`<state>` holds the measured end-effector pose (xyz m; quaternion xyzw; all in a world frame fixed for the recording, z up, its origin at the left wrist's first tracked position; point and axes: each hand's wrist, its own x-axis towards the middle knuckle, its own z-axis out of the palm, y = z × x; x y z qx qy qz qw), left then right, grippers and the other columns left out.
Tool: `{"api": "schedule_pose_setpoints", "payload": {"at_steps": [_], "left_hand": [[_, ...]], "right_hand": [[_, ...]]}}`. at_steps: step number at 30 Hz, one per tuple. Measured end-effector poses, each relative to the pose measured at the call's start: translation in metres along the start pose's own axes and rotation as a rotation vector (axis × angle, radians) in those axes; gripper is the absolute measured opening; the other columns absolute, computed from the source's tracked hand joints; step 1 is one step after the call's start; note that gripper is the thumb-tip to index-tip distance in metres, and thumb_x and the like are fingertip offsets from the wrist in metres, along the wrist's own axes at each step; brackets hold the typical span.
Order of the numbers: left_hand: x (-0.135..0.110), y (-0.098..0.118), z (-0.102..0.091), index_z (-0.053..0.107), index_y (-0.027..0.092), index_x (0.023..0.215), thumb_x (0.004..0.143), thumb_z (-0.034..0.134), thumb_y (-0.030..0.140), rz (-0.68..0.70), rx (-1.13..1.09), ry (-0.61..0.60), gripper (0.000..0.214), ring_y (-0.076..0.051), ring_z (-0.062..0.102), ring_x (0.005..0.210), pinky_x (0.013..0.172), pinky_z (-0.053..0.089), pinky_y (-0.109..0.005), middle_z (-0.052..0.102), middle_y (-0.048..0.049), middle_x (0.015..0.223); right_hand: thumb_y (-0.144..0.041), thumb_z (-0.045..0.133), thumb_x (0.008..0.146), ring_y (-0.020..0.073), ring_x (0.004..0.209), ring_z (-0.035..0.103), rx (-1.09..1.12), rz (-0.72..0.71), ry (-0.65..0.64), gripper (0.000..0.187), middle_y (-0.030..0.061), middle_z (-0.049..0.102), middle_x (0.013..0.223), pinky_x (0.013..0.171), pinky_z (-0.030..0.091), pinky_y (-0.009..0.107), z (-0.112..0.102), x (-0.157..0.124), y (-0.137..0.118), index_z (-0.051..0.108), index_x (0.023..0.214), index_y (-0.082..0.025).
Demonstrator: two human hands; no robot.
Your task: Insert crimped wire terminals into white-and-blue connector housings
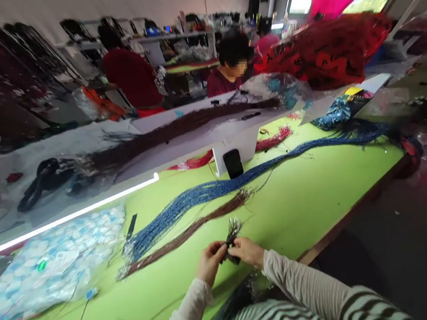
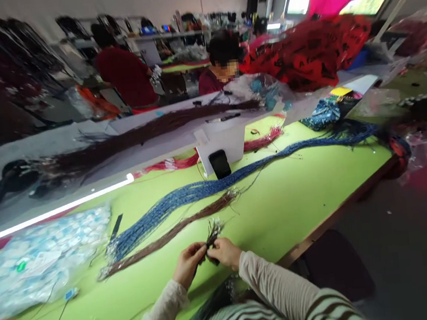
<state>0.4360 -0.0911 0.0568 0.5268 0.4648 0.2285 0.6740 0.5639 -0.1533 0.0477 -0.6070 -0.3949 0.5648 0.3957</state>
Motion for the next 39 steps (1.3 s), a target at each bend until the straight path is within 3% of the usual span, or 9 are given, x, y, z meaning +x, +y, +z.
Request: {"api": "schedule_pose_setpoints", "payload": {"at_steps": [9, 13, 16, 20, 23, 27, 32, 36, 39], "left_hand": [[0.004, -0.013, -0.013, 0.066, 0.012, 0.076, 0.052, 0.080, 0.044, -0.072, -0.111, 0.013, 0.043, -0.008, 0.045, 0.047, 0.047, 0.032, -0.022, 0.054, 0.0020, 0.052], [-0.002, 0.002, -0.023, 0.066, 0.013, 0.079, 0.057, 0.078, 0.045, -0.023, -0.128, -0.038, 0.041, -0.008, 0.045, 0.048, 0.046, 0.032, -0.022, 0.055, 0.0014, 0.056], [0.003, 0.006, -0.029, 0.068, 0.013, 0.085, 0.068, 0.073, 0.040, 0.051, 0.054, -0.154, 0.033, -0.009, 0.049, 0.052, 0.049, 0.038, -0.023, 0.055, 0.0007, 0.059], [0.016, -0.020, -0.021, 0.066, 0.014, 0.102, 0.084, 0.056, 0.036, 0.263, 0.438, -0.177, 0.030, -0.012, 0.056, 0.061, 0.058, 0.048, -0.027, 0.058, -0.0037, 0.076], [0.021, -0.045, -0.007, 0.065, 0.015, 0.108, 0.084, 0.056, 0.026, 0.414, 0.726, -0.183, 0.028, -0.016, 0.060, 0.075, 0.073, 0.052, -0.031, 0.060, -0.0063, 0.086], [0.018, -0.063, 0.001, 0.063, 0.016, 0.109, 0.077, 0.057, 0.011, 0.442, 0.853, -0.198, 0.033, -0.021, 0.059, 0.094, 0.090, 0.049, -0.036, 0.062, -0.0087, 0.101], [-0.028, -0.069, -0.009, 0.057, 0.014, 0.117, 0.082, 0.055, 0.015, 0.455, 0.974, -0.129, 0.035, -0.027, 0.051, 0.113, 0.101, 0.040, -0.046, 0.057, -0.0152, 0.120], [-0.084, -0.078, -0.008, 0.049, 0.015, 0.129, 0.082, 0.058, 0.021, 0.305, 1.274, -0.325, 0.048, -0.028, 0.048, 0.118, 0.100, 0.039, -0.043, 0.053, -0.0167, 0.128], [-0.103, -0.088, -0.002, 0.044, 0.013, 0.133, 0.085, 0.047, 0.012, 0.207, 1.387, -0.345, 0.048, -0.028, 0.049, 0.115, 0.096, 0.040, -0.043, 0.053, -0.0190, 0.125]], "right_hand": [[-0.025, 0.052, 0.077, 0.0103, 0.061, 0.044, -0.278, 0.024, 0.120, 0.017, 0.0005, 0.056, 0.064, 0.059, 0.032, 0.022, 0.004, 0.014, 0.011, 0.062, 0.069, -0.014], [-0.020, 0.049, 0.079, 0.0150, 0.070, 0.052, -0.445, 0.052, 0.242, 0.017, 0.0052, 0.063, 0.072, 0.067, 0.035, 0.025, -0.017, 0.014, 0.009, 0.065, 0.075, -0.014], [-0.024, 0.050, 0.083, 0.0181, 0.082, 0.057, -0.516, 0.091, 0.278, 0.020, 0.0085, 0.067, 0.089, 0.074, 0.038, 0.027, -0.039, 0.008, 0.013, 0.066, 0.090, -0.015], [-0.030, 0.061, 0.079, 0.0190, 0.086, 0.059, -0.633, 0.133, 0.206, 0.022, 0.0075, 0.068, 0.098, 0.076, 0.040, 0.027, -0.058, -0.015, 0.031, 0.065, 0.097, -0.018], [-0.030, 0.056, 0.083, 0.0162, 0.079, 0.058, -0.657, 0.170, 0.179, 0.021, 0.0065, 0.068, 0.092, 0.072, 0.040, 0.026, -0.068, -0.039, 0.045, 0.064, 0.098, -0.018], [-0.035, 0.050, 0.085, 0.0113, 0.062, 0.050, -0.499, 0.088, 0.134, 0.026, 0.0009, 0.060, 0.070, 0.060, 0.037, 0.022, -0.071, -0.059, 0.057, 0.063, 0.097, -0.016], [-0.039, 0.052, 0.080, 0.0099, 0.058, 0.048, -0.226, 0.079, 0.042, 0.030, -0.0016, 0.054, 0.064, 0.058, 0.037, 0.023, -0.057, -0.072, 0.066, 0.063, 0.090, -0.014], [-0.046, 0.053, 0.079, 0.0103, 0.059, 0.048, -0.043, 0.072, 0.056, 0.035, -0.0012, 0.055, 0.064, 0.059, 0.038, 0.023, -0.038, -0.086, 0.078, 0.062, 0.089, -0.014], [-0.050, 0.053, 0.080, 0.0100, 0.059, 0.048, 0.008, 0.055, 0.086, 0.038, -0.0013, 0.054, 0.063, 0.059, 0.038, 0.023, -0.022, -0.097, 0.086, 0.063, 0.089, -0.015]]}}
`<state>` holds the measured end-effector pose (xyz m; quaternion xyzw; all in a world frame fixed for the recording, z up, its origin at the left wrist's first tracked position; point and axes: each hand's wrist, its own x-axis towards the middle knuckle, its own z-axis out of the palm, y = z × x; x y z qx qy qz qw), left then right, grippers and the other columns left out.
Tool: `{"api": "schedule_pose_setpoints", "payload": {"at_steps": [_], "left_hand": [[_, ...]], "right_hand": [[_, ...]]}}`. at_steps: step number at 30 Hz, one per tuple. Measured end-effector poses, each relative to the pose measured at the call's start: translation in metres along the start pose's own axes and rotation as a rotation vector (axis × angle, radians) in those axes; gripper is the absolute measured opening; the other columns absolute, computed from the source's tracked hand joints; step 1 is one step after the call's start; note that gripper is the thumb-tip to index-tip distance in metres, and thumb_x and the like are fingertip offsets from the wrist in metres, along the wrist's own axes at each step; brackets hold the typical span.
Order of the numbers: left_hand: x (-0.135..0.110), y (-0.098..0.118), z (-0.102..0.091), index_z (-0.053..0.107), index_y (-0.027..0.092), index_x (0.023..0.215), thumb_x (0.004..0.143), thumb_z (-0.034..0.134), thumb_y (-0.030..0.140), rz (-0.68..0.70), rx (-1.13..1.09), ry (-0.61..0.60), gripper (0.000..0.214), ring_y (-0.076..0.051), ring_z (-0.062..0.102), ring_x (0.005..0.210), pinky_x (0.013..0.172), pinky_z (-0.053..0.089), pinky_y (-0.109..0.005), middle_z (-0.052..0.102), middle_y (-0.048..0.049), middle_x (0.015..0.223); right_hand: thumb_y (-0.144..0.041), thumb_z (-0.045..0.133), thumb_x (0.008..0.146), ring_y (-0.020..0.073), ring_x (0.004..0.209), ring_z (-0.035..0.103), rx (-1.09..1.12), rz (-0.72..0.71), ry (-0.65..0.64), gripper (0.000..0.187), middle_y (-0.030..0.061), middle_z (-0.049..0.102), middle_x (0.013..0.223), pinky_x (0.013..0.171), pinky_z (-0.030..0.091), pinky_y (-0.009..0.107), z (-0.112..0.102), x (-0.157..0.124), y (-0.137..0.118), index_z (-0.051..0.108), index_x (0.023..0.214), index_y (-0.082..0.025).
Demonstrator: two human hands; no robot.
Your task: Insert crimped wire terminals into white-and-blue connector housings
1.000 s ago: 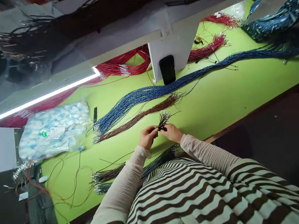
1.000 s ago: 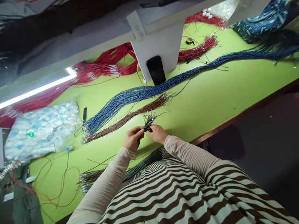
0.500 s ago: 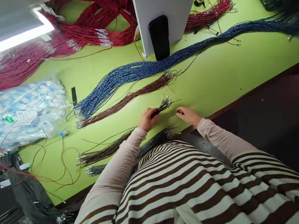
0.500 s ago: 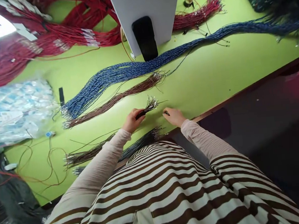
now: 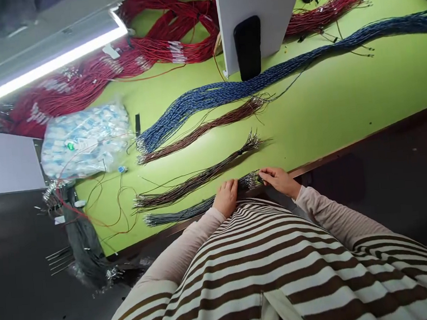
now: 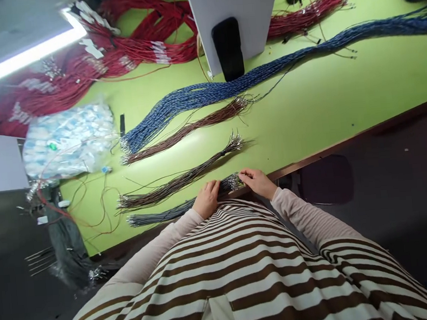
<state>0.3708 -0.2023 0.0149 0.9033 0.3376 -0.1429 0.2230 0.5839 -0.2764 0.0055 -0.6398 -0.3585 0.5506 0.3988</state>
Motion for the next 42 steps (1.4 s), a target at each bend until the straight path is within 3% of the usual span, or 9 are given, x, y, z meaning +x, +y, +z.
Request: {"api": "schedule_pose_setpoints", "payload": {"at_steps": [4, 8, 12, 17, 23, 27, 33, 39, 42], "left_hand": [[0.011, 0.004, 0.005, 0.054, 0.005, 0.117, 0.089, 0.035, 0.010, -0.053, 0.023, -0.007, 0.034, -0.032, 0.053, 0.103, 0.088, 0.041, -0.047, 0.057, -0.0241, 0.105], [0.027, 0.001, -0.002, 0.059, 0.001, 0.101, 0.081, 0.043, 0.005, -0.055, -0.008, -0.029, 0.026, -0.034, 0.054, 0.100, 0.086, 0.041, -0.045, 0.056, -0.0252, 0.099], [0.034, -0.007, -0.011, 0.063, 0.008, 0.080, 0.071, 0.050, 0.002, -0.048, -0.092, -0.065, 0.017, -0.028, 0.057, 0.092, 0.085, 0.042, -0.038, 0.058, -0.0165, 0.086], [0.030, -0.013, -0.021, 0.056, 0.016, 0.065, 0.068, 0.052, 0.008, -0.022, -0.307, -0.123, 0.010, -0.021, 0.057, 0.076, 0.073, 0.044, -0.031, 0.056, -0.0052, 0.072], [0.021, -0.018, -0.037, 0.055, 0.018, 0.068, 0.064, 0.051, 0.014, -0.007, -0.676, -0.307, 0.007, -0.014, 0.053, 0.051, 0.051, 0.041, -0.025, 0.054, 0.0027, 0.053], [0.021, -0.017, -0.043, 0.059, 0.016, 0.072, 0.062, 0.057, 0.019, -0.017, -0.876, -0.378, 0.011, -0.010, 0.050, 0.045, 0.045, 0.040, -0.022, 0.056, 0.0026, 0.052], [0.028, -0.012, -0.052, 0.062, 0.012, 0.084, 0.064, 0.066, 0.026, -0.051, -1.014, -0.400, 0.025, -0.010, 0.051, 0.043, 0.043, 0.040, -0.022, 0.058, 0.0003, 0.054], [0.032, -0.014, -0.058, 0.064, 0.015, 0.084, 0.065, 0.072, 0.032, -0.050, -0.977, -0.265, 0.027, -0.005, 0.035, 0.034, 0.035, 0.026, -0.019, 0.044, 0.0083, 0.044], [0.036, -0.019, -0.059, 0.064, 0.014, 0.080, 0.074, 0.064, 0.040, -0.043, -0.951, -0.194, 0.027, -0.009, 0.043, 0.038, 0.039, 0.034, -0.021, 0.054, 0.0025, 0.049]], "right_hand": [[-0.051, 0.057, 0.077, 0.0079, 0.054, 0.046, 0.080, 0.057, 0.021, 0.040, -0.0028, 0.053, 0.061, 0.054, 0.037, 0.021, 0.016, -0.023, 0.008, 0.064, 0.089, -0.014], [-0.047, 0.067, 0.071, 0.0049, 0.049, 0.043, 0.206, 0.246, -0.018, 0.037, -0.0036, 0.054, 0.063, 0.047, 0.036, 0.019, 0.034, -0.045, 0.017, 0.065, 0.085, -0.014], [-0.042, 0.070, 0.069, 0.0040, 0.044, 0.042, 0.310, 0.331, -0.041, 0.037, -0.0041, 0.054, 0.064, 0.042, 0.034, 0.018, 0.064, -0.044, 0.024, 0.066, 0.094, -0.014], [-0.045, 0.066, 0.073, 0.0038, 0.050, 0.042, 0.553, 0.241, 0.064, 0.041, -0.0022, 0.057, 0.075, 0.042, 0.031, 0.017, 0.093, -0.023, 0.021, 0.060, 0.103, -0.017], [-0.060, 0.065, 0.069, 0.0039, 0.046, 0.035, 0.691, 0.152, 0.225, 0.062, -0.0053, 0.051, 0.067, 0.042, 0.026, 0.018, 0.067, -0.028, 0.015, 0.052, 0.117, -0.022], [-0.064, 0.061, 0.068, 0.0057, 0.045, 0.032, 0.649, 0.123, 0.417, 0.057, -0.0073, 0.037, 0.052, 0.044, 0.025, 0.021, 0.051, -0.025, 0.012, 0.060, 0.101, -0.017], [-0.061, 0.066, 0.065, 0.0049, 0.044, 0.031, 0.623, 0.136, 0.373, 0.058, -0.0034, 0.049, 0.059, 0.043, 0.025, 0.022, 0.056, -0.016, 0.004, 0.066, 0.099, -0.015], [-0.064, 0.058, 0.070, 0.0055, 0.044, 0.035, 0.436, 0.123, 0.409, 0.057, -0.0039, 0.045, 0.055, 0.044, 0.025, 0.021, 0.031, -0.014, 0.009, 0.067, 0.094, -0.014], [-0.067, 0.052, 0.073, 0.0065, 0.043, 0.035, 0.313, 0.119, 0.389, 0.057, -0.0055, 0.038, 0.048, 0.046, 0.026, 0.022, 0.020, -0.014, 0.015, 0.066, 0.083, -0.012]]}}
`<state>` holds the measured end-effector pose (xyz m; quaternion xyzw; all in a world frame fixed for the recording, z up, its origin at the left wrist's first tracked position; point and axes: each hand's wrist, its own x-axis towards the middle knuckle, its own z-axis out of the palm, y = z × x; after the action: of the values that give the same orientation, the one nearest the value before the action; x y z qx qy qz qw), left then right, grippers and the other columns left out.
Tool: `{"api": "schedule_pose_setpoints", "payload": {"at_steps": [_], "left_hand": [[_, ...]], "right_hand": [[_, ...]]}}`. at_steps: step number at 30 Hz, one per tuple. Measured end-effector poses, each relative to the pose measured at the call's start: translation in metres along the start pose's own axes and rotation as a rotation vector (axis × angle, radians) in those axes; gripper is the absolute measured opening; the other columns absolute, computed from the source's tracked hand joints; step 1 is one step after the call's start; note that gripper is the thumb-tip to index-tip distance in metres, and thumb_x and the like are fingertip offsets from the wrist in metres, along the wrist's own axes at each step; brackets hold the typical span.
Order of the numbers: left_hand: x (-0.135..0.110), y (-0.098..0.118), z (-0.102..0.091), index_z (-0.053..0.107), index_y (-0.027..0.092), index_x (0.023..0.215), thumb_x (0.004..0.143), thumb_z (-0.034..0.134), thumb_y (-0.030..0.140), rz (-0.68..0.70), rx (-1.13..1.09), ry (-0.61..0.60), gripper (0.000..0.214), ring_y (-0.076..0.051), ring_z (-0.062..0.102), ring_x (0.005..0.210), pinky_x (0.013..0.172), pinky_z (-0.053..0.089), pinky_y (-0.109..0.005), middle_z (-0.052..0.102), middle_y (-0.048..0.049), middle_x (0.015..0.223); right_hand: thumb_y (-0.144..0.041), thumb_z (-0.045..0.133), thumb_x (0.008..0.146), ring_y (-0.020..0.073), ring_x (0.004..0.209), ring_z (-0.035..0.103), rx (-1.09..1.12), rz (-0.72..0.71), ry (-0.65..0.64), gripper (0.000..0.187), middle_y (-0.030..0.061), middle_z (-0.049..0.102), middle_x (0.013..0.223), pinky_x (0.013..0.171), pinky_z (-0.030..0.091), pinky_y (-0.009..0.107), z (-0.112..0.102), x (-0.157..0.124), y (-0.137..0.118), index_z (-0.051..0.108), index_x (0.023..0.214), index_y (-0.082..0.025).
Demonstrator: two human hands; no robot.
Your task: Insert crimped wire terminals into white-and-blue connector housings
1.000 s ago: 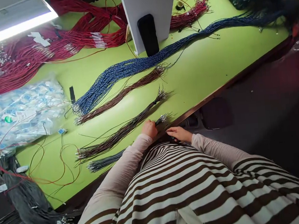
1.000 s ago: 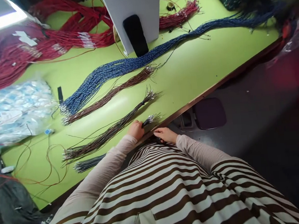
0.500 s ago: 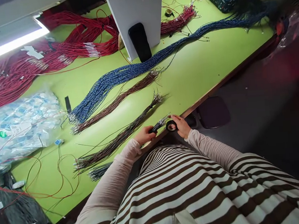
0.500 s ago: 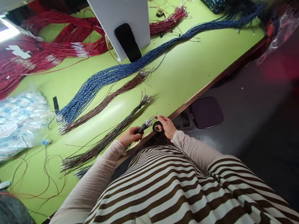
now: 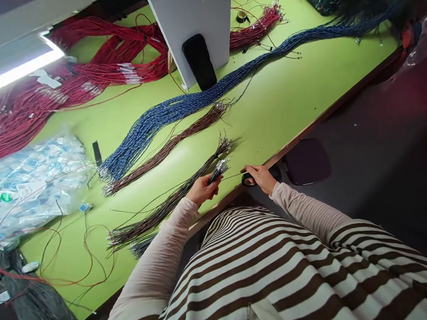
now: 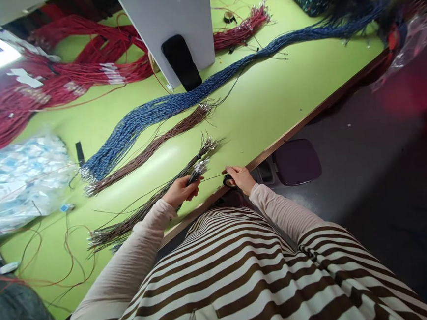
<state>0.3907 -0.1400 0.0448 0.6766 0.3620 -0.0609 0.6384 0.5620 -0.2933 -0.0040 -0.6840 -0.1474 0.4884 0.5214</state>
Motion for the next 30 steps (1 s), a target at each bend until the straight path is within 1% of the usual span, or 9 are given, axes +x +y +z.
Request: {"api": "schedule_pose_setpoints", "payload": {"at_steps": [3, 6, 9, 12, 15, 18, 22, 27, 30], "left_hand": [[0.004, 0.000, -0.008, 0.062, 0.016, 0.073, 0.076, 0.062, 0.037, 0.052, 0.051, 0.151, 0.022, -0.016, 0.058, 0.060, 0.055, 0.044, -0.025, 0.064, -0.0045, 0.066], [0.007, 0.004, -0.010, 0.058, 0.019, 0.067, 0.074, 0.065, 0.029, 0.079, 0.078, 0.243, 0.014, -0.020, 0.059, 0.076, 0.066, 0.045, -0.027, 0.062, -0.0040, 0.067], [0.009, 0.010, 0.001, 0.060, 0.018, 0.064, 0.072, 0.066, 0.024, 0.076, 0.059, 0.178, 0.012, -0.020, 0.061, 0.076, 0.073, 0.045, -0.028, 0.060, -0.0018, 0.063], [0.010, 0.014, 0.014, 0.063, 0.017, 0.066, 0.074, 0.064, 0.023, 0.061, -0.003, 0.061, 0.010, -0.017, 0.062, 0.073, 0.077, 0.045, -0.028, 0.063, -0.0011, 0.063], [0.010, 0.013, 0.018, 0.065, 0.015, 0.071, 0.076, 0.063, 0.029, 0.014, -0.070, -0.008, 0.014, -0.012, 0.053, 0.053, 0.060, 0.045, -0.026, 0.055, 0.0016, 0.053], [0.010, 0.010, 0.016, 0.062, 0.014, 0.071, 0.071, 0.067, 0.038, -0.055, -0.138, -0.003, 0.024, -0.007, 0.034, 0.038, 0.040, 0.029, -0.022, 0.040, 0.0066, 0.044], [0.011, 0.010, 0.014, 0.054, 0.016, 0.070, 0.070, 0.065, 0.050, -0.120, -0.265, 0.086, 0.035, -0.003, 0.022, 0.035, 0.036, 0.016, -0.020, 0.027, 0.0106, 0.044], [0.007, 0.017, 0.020, 0.058, 0.013, 0.075, 0.060, 0.076, 0.040, -0.176, -0.350, 0.115, 0.036, -0.002, 0.028, 0.036, 0.037, 0.017, -0.019, 0.043, 0.0074, 0.047], [0.004, 0.020, 0.023, 0.060, 0.011, 0.074, 0.058, 0.077, 0.034, -0.201, -0.367, 0.129, 0.033, -0.003, 0.031, 0.036, 0.036, 0.017, -0.019, 0.053, 0.0029, 0.050]], "right_hand": [[-0.065, 0.053, 0.073, 0.0066, 0.045, 0.033, -0.102, -0.048, 0.008, 0.051, -0.0060, 0.035, 0.045, 0.047, 0.025, 0.021, -0.005, -0.002, -0.001, 0.062, 0.070, -0.014], [-0.057, 0.065, 0.068, 0.0058, 0.047, 0.031, -0.184, -0.090, -0.027, 0.045, -0.0059, 0.035, 0.043, 0.048, 0.024, 0.021, -0.002, -0.009, -0.009, 0.054, 0.053, -0.015], [-0.056, 0.061, 0.073, 0.0067, 0.047, 0.036, -0.177, -0.104, -0.126, 0.043, -0.0050, 0.040, 0.044, 0.049, 0.027, 0.021, 0.012, -0.011, -0.018, 0.060, 0.060, -0.015], [-0.061, 0.054, 0.078, 0.0070, 0.045, 0.037, -0.020, -0.086, -0.153, 0.048, -0.0048, 0.042, 0.048, 0.048, 0.027, 0.022, 0.027, -0.005, -0.024, 0.065, 0.075, -0.014], [-0.064, 0.058, 0.073, 0.0060, 0.044, 0.034, 0.086, -0.040, -0.161, 0.051, -0.0054, 0.040, 0.049, 0.046, 0.025, 0.022, 0.032, 0.001, -0.027, 0.063, 0.077, -0.014], [-0.065, 0.055, 0.075, 0.0062, 0.044, 0.034, 0.116, -0.012, -0.216, 0.052, -0.0057, 0.041, 0.050, 0.047, 0.027, 0.022, 0.029, -0.001, -0.027, 0.061, 0.083, -0.014], [-0.052, 0.043, 0.087, 0.0106, 0.059, 0.051, 0.099, -0.084, -0.265, 0.043, -0.0026, 0.054, 0.061, 0.062, 0.041, 0.025, 0.019, -0.012, -0.029, 0.054, 0.107, -0.015], [-0.024, 0.047, 0.083, 0.0143, 0.081, 0.060, -0.156, -0.269, -0.339, 0.036, 0.0032, 0.066, 0.084, 0.081, 0.045, 0.032, 0.017, -0.019, -0.027, 0.043, 0.118, -0.015], [-0.019, 0.049, 0.083, 0.0183, 0.092, 0.062, -0.404, -0.475, -0.273, 0.039, 0.0082, 0.068, 0.097, 0.088, 0.044, 0.037, 0.022, -0.017, -0.020, 0.043, 0.121, -0.016]]}}
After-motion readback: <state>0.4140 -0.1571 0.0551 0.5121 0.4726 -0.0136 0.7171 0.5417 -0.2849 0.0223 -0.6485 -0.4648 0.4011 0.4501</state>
